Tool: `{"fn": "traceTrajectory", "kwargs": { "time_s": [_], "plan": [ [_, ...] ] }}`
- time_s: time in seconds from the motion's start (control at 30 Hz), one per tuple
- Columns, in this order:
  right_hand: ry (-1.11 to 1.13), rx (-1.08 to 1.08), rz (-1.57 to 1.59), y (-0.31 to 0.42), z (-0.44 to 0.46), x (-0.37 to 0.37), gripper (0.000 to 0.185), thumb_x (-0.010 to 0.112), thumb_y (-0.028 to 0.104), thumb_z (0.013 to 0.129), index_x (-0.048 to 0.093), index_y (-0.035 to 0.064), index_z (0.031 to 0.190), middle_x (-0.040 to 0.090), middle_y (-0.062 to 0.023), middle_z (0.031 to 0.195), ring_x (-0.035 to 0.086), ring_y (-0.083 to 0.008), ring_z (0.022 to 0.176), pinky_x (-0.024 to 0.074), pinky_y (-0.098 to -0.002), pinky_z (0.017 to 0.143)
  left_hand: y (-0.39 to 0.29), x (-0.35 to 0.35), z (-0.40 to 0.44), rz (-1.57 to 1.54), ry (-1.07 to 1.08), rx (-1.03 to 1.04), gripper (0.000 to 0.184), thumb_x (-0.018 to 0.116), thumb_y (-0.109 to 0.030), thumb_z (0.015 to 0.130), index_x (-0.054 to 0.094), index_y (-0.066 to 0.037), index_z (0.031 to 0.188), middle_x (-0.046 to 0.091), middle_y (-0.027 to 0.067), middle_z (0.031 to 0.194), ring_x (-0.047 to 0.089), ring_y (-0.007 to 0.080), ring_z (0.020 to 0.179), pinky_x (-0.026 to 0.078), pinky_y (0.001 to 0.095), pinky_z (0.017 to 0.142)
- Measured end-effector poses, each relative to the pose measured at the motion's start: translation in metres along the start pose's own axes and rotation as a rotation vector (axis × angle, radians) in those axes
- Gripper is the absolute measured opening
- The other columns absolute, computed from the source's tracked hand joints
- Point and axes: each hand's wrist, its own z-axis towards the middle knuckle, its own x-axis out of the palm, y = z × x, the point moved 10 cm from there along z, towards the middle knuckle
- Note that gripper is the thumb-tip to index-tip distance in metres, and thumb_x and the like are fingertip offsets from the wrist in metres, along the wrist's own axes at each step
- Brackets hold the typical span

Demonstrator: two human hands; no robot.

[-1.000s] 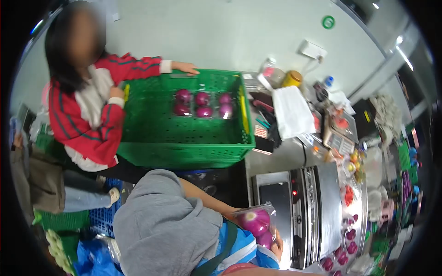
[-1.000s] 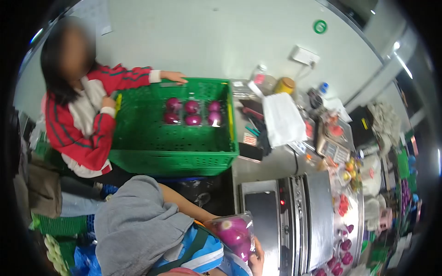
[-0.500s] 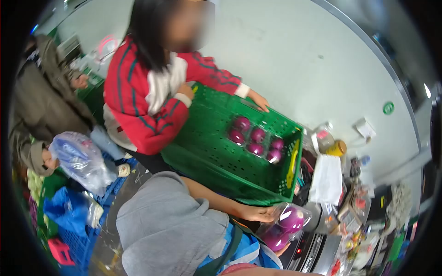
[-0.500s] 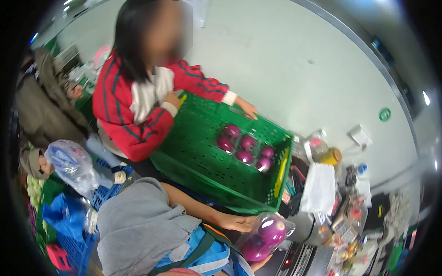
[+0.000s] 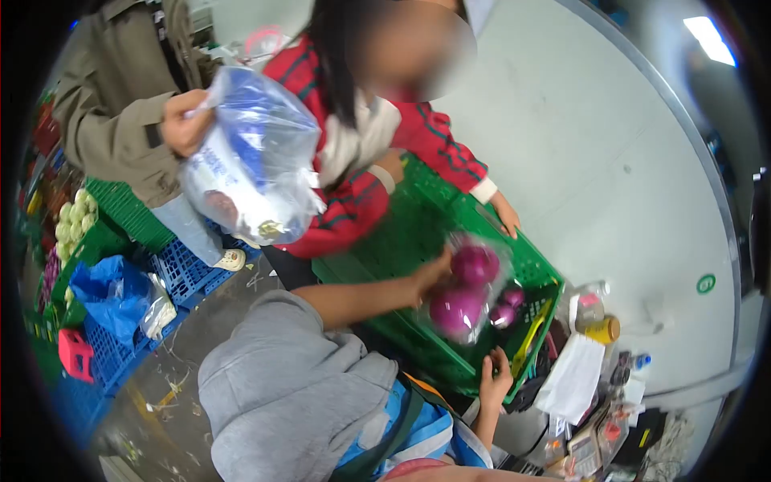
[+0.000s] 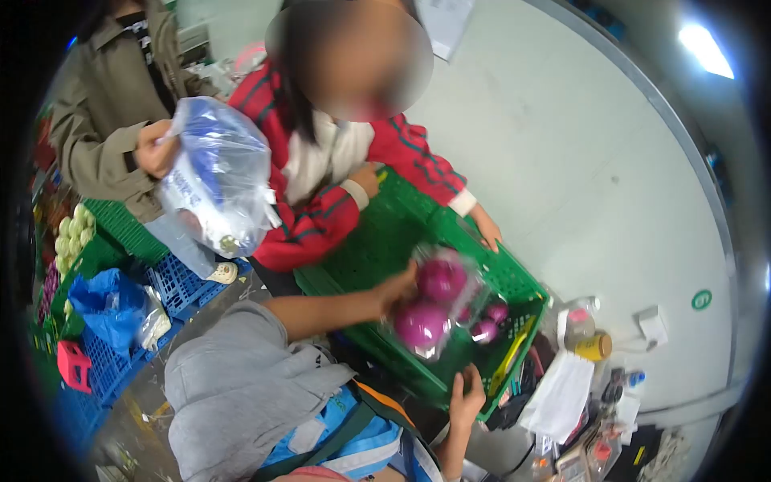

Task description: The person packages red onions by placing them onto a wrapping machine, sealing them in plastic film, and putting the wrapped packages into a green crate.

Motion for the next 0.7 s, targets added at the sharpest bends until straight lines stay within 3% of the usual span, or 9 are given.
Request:
{"fn": "traceTrajectory", "kwargs": {
  "time_s": [0.07, 0.1, 0.17, 0.2, 0.27, 0.33, 0.4, 0.53, 0.7],
  "plan": [
    [0.007, 0.085, -0.252, -0.025, 0.0, 0.003, 0.032, 0.059, 0.02, 0.077, 0.056, 0.0042, 0.105, 0.063, -0.0135, 0.084, 0.061, -0.0264, 0.077, 0.0469, -0.0339, 0.069, -0.029, -0.013, -0.002, 0.098, -0.101, -0.044, 0.072, 0.02, -0.066, 0.079, 0.037, -0.014, 0.126, 0.043, 0.0099, 0.124, 0.039, 0.0238, 0.116, 0.031, 0.042, 0.098],
    [-0.02, 0.077, -0.332, -0.02, 0.0, 0.001, 0.031, 0.059, 0.024, 0.076, 0.058, 0.0092, 0.104, 0.063, -0.0105, 0.082, 0.061, -0.0269, 0.073, 0.0469, -0.0348, 0.065, -0.034, -0.048, 0.028, 0.066, -0.059, -0.003, 0.072, 0.025, -0.069, 0.078, 0.04, -0.015, 0.124, 0.049, 0.0118, 0.116, 0.045, 0.0258, 0.108, 0.035, 0.0419, 0.092],
    [0.024, 0.17, -0.382, -0.025, 0.001, 0.0, 0.03, 0.057, 0.028, 0.077, 0.058, 0.0142, 0.103, 0.063, -0.0111, 0.074, 0.061, -0.0271, 0.069, 0.0465, -0.0346, 0.063, -0.064, -0.066, 0.023, 0.209, -0.359, -0.016, 0.071, 0.027, -0.068, 0.078, 0.039, -0.016, 0.125, 0.041, 0.0106, 0.125, 0.046, 0.0271, 0.108, 0.035, 0.0446, 0.092],
    [0.028, 0.187, -0.398, -0.026, 0.001, 0.0, 0.029, 0.057, 0.028, 0.077, 0.058, 0.0142, 0.102, 0.062, -0.0105, 0.07, 0.061, -0.0274, 0.066, 0.0464, -0.0353, 0.06, -0.073, -0.081, 0.043, 0.231, -0.214, 0.016, 0.072, 0.031, -0.067, 0.078, 0.04, -0.014, 0.125, 0.04, 0.0128, 0.126, 0.047, 0.0278, 0.107, 0.036, 0.0441, 0.092],
    [0.041, 0.2, -0.425, -0.026, 0.001, 0.0, 0.027, 0.056, 0.029, 0.077, 0.059, 0.015, 0.101, 0.062, -0.0097, 0.066, 0.06, -0.0273, 0.061, 0.0462, -0.036, 0.057, -0.085, -0.164, 0.066, 0.33, -0.564, -0.026, 0.075, 0.036, -0.067, 0.077, 0.042, -0.008, 0.122, 0.045, 0.0156, 0.12, 0.048, 0.0269, 0.104, 0.037, 0.0427, 0.09],
    [0.016, 0.205, -0.435, -0.025, 0.0, -0.004, 0.027, 0.057, 0.029, 0.077, 0.059, 0.015, 0.1, 0.061, -0.009, 0.064, 0.06, -0.0266, 0.059, 0.0461, -0.0358, 0.055, -0.102, -0.213, 0.097, 0.541, -0.547, -0.036, 0.078, 0.04, -0.067, 0.076, 0.045, -0.002, 0.118, 0.05, 0.0167, 0.113, 0.049, 0.0261, 0.104, 0.038, 0.0412, 0.088],
    [-0.014, 0.205, -0.441, -0.024, 0.003, -0.007, 0.026, 0.057, 0.028, 0.077, 0.059, 0.015, 0.099, 0.06, -0.0083, 0.063, 0.059, -0.0259, 0.057, 0.0459, -0.0357, 0.053, -0.116, -0.206, 0.098, 0.664, -0.608, -0.039, 0.08, 0.041, -0.066, 0.076, 0.045, 0.001, 0.119, 0.05, 0.0171, 0.114, 0.047, 0.0257, 0.106, 0.038, 0.0395, 0.088],
    [-0.061, 0.168, -0.411, -0.018, 0.003, -0.011, 0.023, 0.057, 0.026, 0.077, 0.061, 0.0122, 0.095, 0.059, -0.0083, 0.058, 0.058, -0.0249, 0.053, 0.046, -0.0347, 0.049, -0.138, -0.344, 0.151, 0.907, -0.749, -0.059, 0.084, 0.04, -0.068, 0.074, 0.043, 0.002, 0.121, 0.046, 0.0184, 0.12, 0.046, 0.0242, 0.109, 0.038, 0.0362, 0.087],
    [-0.11, 0.149, -0.39, -0.014, 0.013, -0.014, 0.019, 0.059, 0.017, 0.072, 0.062, 0.009, 0.089, 0.057, -0.0088, 0.056, 0.057, -0.0243, 0.049, 0.0447, -0.0325, 0.047, -0.151, -0.354, 0.15, 1.163, -0.95, -0.092, 0.075, 0.04, -0.062, 0.077, 0.048, 0.003, 0.115, 0.049, 0.0199, 0.116, 0.048, 0.0285, 0.105, 0.038, 0.038, 0.086]
  ]
}}
